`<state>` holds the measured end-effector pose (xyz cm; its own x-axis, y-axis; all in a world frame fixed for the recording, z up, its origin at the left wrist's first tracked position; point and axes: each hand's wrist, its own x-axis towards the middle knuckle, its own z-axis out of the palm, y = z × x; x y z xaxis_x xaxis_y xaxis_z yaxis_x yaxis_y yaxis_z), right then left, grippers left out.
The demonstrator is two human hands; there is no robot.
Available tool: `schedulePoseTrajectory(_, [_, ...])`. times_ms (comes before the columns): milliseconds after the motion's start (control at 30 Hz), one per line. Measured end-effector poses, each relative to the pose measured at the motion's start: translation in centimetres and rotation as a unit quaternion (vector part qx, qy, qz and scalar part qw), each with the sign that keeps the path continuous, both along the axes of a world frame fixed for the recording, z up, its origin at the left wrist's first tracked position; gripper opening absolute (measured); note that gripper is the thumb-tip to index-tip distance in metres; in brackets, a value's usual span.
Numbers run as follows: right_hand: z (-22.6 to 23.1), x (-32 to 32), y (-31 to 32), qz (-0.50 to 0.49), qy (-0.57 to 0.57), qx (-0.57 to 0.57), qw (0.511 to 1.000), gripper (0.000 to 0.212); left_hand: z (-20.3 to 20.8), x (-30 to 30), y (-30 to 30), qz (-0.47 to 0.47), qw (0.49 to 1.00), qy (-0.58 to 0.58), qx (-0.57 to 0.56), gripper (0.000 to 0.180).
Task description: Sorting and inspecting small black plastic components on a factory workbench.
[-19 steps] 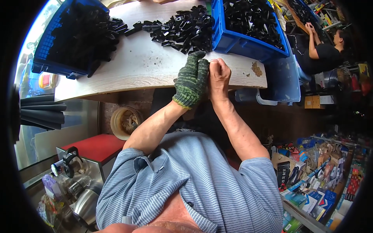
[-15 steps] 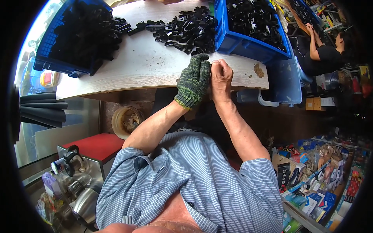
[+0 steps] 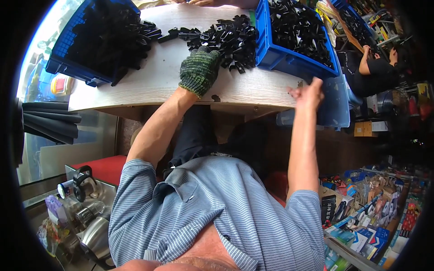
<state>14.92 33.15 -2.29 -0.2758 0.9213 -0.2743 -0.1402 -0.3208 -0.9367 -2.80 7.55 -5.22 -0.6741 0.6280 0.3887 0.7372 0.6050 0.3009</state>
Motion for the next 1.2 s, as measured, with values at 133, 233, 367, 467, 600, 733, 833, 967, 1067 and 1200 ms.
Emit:
schedulePoseTrajectory(133, [0.2, 3.2, 6.2, -0.13, -0.025, 0.011, 0.991, 0.043, -0.4, -0.1, 0.4, 0.017, 1.0, 0.022, -0.003, 0.016])
schedulePoseTrajectory(233, [-0.4, 4.2, 7.3, -0.183, -0.052, 0.0, 0.982, 0.042, -0.8, -0.1, 0.2, 0.03, 0.999, 0.014, -0.008, 0.015])
schedulePoseTrajectory(367, [-0.1, 1.8, 0.8, -0.004, -0.043, 0.024, 0.999, 0.056, -0.5, 0.7, -0.4, 0.055, 0.997, -0.037, 0.043, 0.011])
schedulePoseTrajectory(467, [-0.2, -0.4, -4.4, 0.236, -0.045, 0.058, 0.969, 0.051, -0.9, 1.8, -0.6, 0.009, 0.981, -0.065, 0.181, 0.017])
schedulePoseTrajectory(600, [-1.1, -2.5, -9.0, 0.421, 0.011, 0.056, 0.905, 0.048, -2.8, 4.6, 1.8, -0.079, 0.941, -0.176, 0.277, 0.022])
schedulePoseTrajectory(733, [-2.1, -3.3, -11.4, 0.396, 0.003, 0.092, 0.914, 0.023, -0.6, 6.4, 2.2, -0.079, 0.932, -0.248, 0.254, 0.032])
schedulePoseTrajectory(833, [-3.0, -3.8, -11.8, 0.38, 0.028, 0.139, 0.914, 0.023, -2.3, 6.5, 2.4, -0.059, 0.948, -0.176, 0.258, 0.031])
schedulePoseTrajectory(967, [-1.8, -3.6, -12.6, 0.387, -0.014, 0.162, 0.908, 0.028, -1.8, 7.9, 2.1, -0.011, 0.91, -0.173, 0.375, 0.042])
schedulePoseTrajectory(1067, [-2.4, -3.8, -12.4, 0.396, -0.005, 0.163, 0.904, 0.033, -1.0, 7.4, 0.7, -0.02, 0.925, -0.182, 0.332, 0.056])
schedulePoseTrajectory(1200, [-2.7, -3.3, -12.0, 0.402, 0.029, 0.113, 0.908, 0.037, -0.5, 2.2, -7.1, 0.17, 0.962, -0.1, 0.191, 0.068])
